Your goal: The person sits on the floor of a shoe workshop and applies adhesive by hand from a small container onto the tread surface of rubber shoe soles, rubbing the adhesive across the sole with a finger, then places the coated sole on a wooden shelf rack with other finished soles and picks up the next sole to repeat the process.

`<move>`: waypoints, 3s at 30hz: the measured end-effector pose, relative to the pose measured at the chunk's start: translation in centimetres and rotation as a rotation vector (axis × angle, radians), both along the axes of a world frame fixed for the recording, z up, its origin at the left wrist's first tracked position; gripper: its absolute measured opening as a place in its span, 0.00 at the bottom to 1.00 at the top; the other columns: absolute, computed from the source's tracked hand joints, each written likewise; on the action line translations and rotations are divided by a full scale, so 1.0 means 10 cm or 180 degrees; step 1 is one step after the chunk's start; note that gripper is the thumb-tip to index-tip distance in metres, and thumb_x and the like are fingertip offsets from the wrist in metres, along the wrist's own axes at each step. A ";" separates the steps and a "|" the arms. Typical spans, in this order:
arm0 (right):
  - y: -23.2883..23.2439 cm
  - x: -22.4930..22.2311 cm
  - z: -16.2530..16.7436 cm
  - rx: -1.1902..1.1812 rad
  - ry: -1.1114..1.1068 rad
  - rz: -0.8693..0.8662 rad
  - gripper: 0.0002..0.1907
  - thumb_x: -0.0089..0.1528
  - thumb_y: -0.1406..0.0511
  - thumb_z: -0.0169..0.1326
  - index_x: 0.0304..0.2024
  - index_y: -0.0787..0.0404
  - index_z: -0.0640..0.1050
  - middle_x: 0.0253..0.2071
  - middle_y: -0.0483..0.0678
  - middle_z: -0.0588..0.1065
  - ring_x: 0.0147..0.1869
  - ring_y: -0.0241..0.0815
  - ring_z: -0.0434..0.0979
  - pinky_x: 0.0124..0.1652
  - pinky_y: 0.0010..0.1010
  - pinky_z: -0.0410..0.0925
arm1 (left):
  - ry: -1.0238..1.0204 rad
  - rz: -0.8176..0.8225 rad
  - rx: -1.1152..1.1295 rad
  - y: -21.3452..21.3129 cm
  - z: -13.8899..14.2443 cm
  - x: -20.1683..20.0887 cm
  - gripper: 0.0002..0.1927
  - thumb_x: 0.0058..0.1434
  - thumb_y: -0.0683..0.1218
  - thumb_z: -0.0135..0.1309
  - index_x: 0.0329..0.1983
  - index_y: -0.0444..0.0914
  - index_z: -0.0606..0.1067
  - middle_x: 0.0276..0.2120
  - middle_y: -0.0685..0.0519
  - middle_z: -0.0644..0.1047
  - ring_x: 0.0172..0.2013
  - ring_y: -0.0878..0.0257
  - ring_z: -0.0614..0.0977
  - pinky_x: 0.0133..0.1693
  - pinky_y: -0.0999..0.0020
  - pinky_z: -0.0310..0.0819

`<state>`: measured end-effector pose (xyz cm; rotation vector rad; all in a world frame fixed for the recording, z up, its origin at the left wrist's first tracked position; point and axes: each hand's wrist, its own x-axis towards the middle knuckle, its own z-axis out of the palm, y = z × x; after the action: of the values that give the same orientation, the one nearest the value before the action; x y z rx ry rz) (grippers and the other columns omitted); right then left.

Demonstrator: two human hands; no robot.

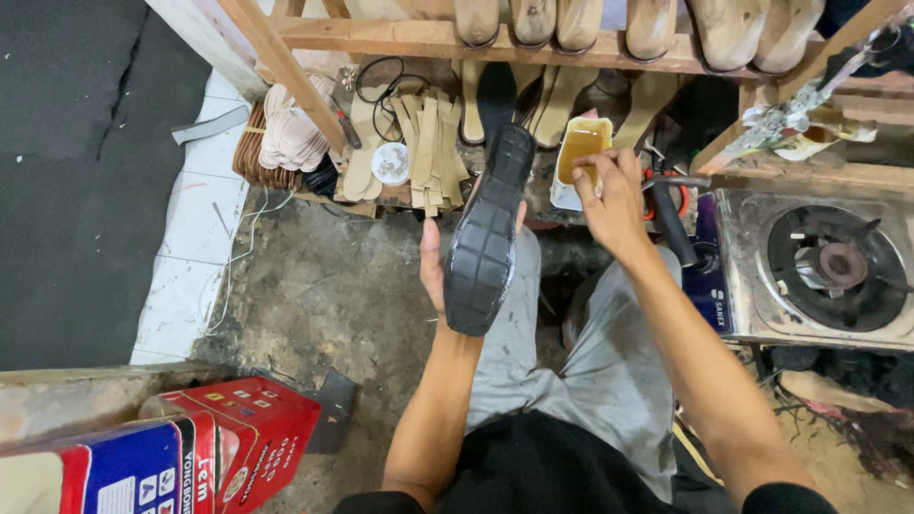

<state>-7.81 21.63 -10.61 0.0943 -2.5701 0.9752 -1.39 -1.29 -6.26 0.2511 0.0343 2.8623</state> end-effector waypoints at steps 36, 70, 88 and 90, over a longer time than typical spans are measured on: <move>-0.58 0.83 0.77 -0.0831 0.0904 0.0586 0.40 0.75 0.42 0.21 0.66 0.59 0.75 0.79 0.59 0.55 0.84 0.63 0.47 0.78 0.57 0.40 | 0.0226 -0.0407 -0.0604 0.23 0.16 0.14 0.45 0.75 0.68 0.25 0.81 0.30 0.48 0.76 0.41 0.58 0.72 0.52 0.63 0.74 0.60 0.52; 0.36 1.39 -0.70 -0.0434 0.0851 -0.0641 0.30 0.70 0.68 0.48 0.73 0.71 0.60 0.64 0.64 0.63 0.68 0.59 0.66 0.68 0.44 0.61 | 0.0098 0.0666 -0.1633 -0.81 -0.11 -0.19 0.35 0.68 0.50 0.45 0.74 0.29 0.56 0.63 0.43 0.71 0.61 0.53 0.75 0.63 0.56 0.67; 0.28 1.19 -0.88 -0.0329 0.0683 -0.1075 0.30 0.64 0.67 0.50 0.69 0.68 0.65 0.60 0.62 0.64 0.56 0.55 0.69 0.58 0.41 0.66 | 0.0598 0.0206 -0.2866 -1.96 0.56 -3.39 0.13 0.66 0.43 0.47 0.51 0.33 0.73 0.42 0.45 0.80 0.42 0.53 0.82 0.48 0.57 0.80; 0.26 1.16 -0.87 -0.0318 0.0641 -0.1121 0.30 0.64 0.67 0.50 0.69 0.68 0.66 0.59 0.62 0.64 0.55 0.55 0.69 0.57 0.41 0.66 | 0.0502 0.0265 -0.3132 -1.96 0.60 -3.80 0.12 0.66 0.43 0.49 0.50 0.34 0.75 0.42 0.48 0.80 0.42 0.54 0.82 0.48 0.58 0.79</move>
<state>3.75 24.22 -19.27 -0.2657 -2.2491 0.9049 -39.41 -20.86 -0.22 0.2549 1.4324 2.5150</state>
